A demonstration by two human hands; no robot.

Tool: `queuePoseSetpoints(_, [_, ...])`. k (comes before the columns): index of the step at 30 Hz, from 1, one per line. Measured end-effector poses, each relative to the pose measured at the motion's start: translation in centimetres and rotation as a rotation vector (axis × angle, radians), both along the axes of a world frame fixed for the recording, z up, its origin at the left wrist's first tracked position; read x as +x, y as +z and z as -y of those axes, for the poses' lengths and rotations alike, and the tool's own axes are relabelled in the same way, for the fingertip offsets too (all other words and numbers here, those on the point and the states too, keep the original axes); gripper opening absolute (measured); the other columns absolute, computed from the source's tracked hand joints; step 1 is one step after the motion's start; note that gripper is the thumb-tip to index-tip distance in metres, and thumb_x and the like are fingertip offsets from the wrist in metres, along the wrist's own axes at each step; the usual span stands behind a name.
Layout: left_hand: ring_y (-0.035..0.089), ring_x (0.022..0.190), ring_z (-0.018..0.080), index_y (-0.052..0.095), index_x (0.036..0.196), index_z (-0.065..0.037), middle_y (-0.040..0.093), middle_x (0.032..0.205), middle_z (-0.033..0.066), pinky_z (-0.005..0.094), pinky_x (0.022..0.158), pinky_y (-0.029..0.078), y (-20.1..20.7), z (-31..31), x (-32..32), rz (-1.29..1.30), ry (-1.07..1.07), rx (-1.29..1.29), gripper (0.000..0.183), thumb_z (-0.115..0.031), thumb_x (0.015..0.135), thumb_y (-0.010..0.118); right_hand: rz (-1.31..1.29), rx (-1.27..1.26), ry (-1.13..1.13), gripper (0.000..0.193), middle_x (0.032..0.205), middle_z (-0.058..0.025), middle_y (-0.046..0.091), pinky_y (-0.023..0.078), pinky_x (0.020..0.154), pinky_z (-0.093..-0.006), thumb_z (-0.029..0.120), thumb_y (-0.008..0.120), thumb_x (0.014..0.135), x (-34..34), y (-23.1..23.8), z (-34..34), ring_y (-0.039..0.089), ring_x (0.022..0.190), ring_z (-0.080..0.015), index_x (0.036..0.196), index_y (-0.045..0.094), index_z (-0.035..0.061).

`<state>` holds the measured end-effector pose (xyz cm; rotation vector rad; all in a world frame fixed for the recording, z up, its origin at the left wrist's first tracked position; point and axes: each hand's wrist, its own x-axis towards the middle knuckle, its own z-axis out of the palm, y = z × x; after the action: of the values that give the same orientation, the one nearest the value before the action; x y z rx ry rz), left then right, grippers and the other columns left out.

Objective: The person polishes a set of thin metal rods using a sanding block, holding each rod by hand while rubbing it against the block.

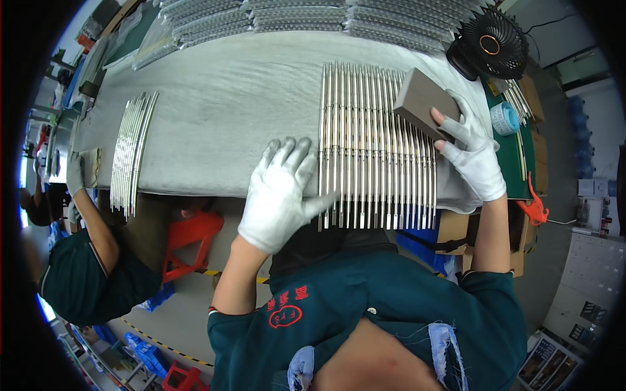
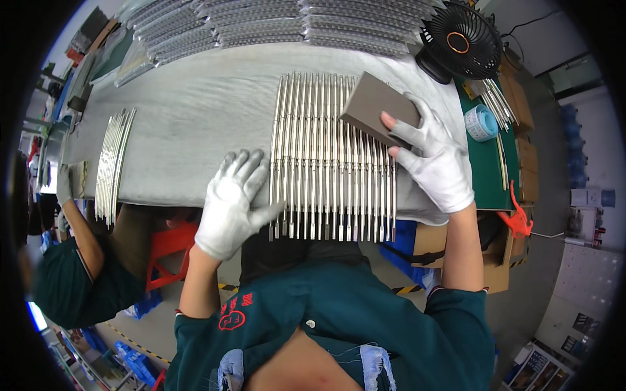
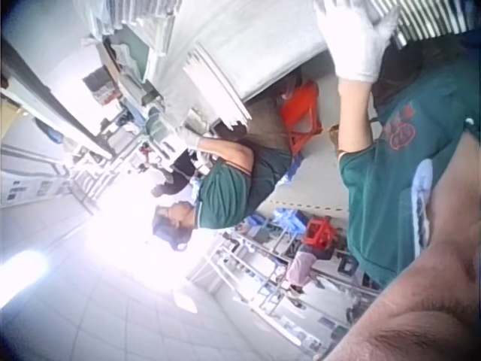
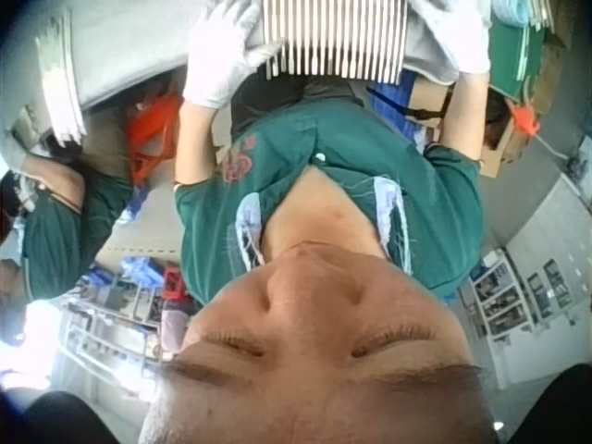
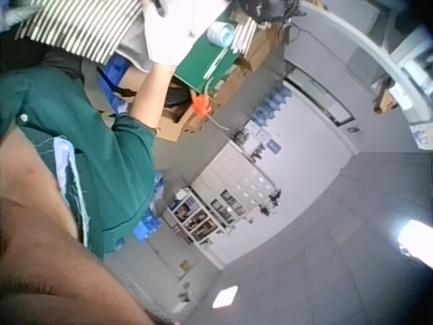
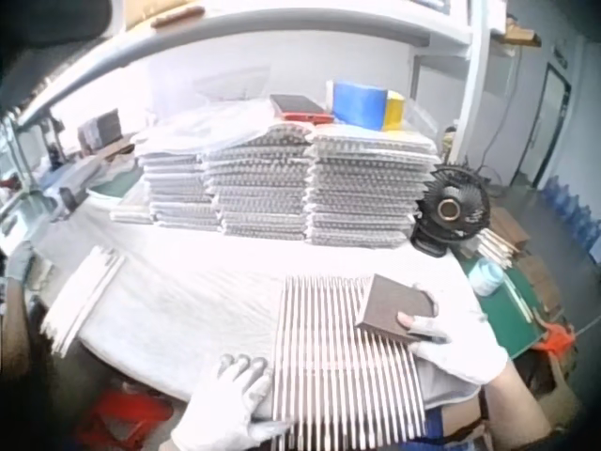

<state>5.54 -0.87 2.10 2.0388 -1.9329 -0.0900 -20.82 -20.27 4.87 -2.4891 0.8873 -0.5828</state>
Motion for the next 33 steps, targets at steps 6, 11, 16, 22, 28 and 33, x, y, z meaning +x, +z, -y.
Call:
queuePoseSetpoints(6, [0.051,0.123,0.0395,0.054,0.122,0.008,0.056,0.128,0.0241,0.0524,0.111,0.032,0.9,-2.9,-1.1,0.011,-0.074,0.013,0.097,-0.061,0.059,0.078,-0.064,-0.009,-0.058,0.053,0.147,-0.0101,0.044,0.040,0.106,-0.0359,0.010,0.075,0.074,-1.9,-0.3,-0.5,0.051,0.126,-0.0288,0.125,0.067,0.0240])
queuePoseSetpoints(11, [0.047,0.126,0.0429,0.048,0.128,0.002,0.051,0.134,0.0237,0.0552,0.110,0.031,0.4,-2.6,-0.6,0.004,-0.115,0.007,0.095,-0.049,0.056,0.084,0.050,-0.034,-0.140,0.054,0.146,-0.0118,0.044,0.041,0.105,-0.0341,0.008,0.075,0.073,-1.1,-0.1,-0.6,0.050,0.125,-0.0295,0.125,0.067,0.0203])
queuePoseSetpoints(16, [0.048,0.126,0.0395,0.054,0.128,0.000,0.055,0.132,0.0203,0.0500,0.110,0.034,0.7,0.2,1.8,0.113,-0.052,-0.099,0.064,-0.038,0.079,0.072,0.554,-0.021,-0.348,0.065,0.151,-0.0131,0.038,0.036,0.110,-0.0337,0.017,0.071,0.088,-1.0,-3.7,1.0,0.043,0.134,-0.0245,0.147,0.042,0.0160])
queuePoseSetpoints(22, [0.045,0.133,0.0313,0.051,0.133,-0.004,0.053,0.137,0.0144,0.0444,0.114,0.030,-0.1,12.3,1.8,0.255,-0.148,-0.282,0.054,-0.041,0.094,0.056,0.660,-0.100,-0.447,0.072,0.151,-0.0122,0.038,0.033,0.112,-0.0357,0.017,0.074,0.085,-0.3,-5.1,1.5,0.038,0.138,-0.0261,0.148,0.040,0.0108])
queuePoseSetpoints(28, [0.043,0.133,0.0338,0.048,0.137,-0.003,0.052,0.138,0.0166,0.0463,0.115,0.027,-1.1,17.5,0.3,0.167,-0.337,-0.310,0.056,-0.043,0.097,0.050,0.567,-0.138,-0.455,0.071,0.152,-0.0107,0.038,0.031,0.114,-0.0367,0.015,0.073,0.087,-0.4,-5.5,1.3,0.036,0.140,-0.0265,0.148,0.038,0.0101])
queuePoseSetpoints(33, [0.039,0.136,0.0363,0.046,0.139,-0.004,0.048,0.142,0.0187,0.0485,0.117,0.022,-1.2,15.8,2.8,0.186,-0.273,-0.312,0.057,-0.042,0.096,0.050,0.643,-0.052,-0.438,0.073,0.154,-0.0094,0.035,0.030,0.114,-0.0380,0.014,0.073,0.087,-0.8,-5.6,1.2,0.032,0.142,-0.0254,0.149,0.036,0.0113])
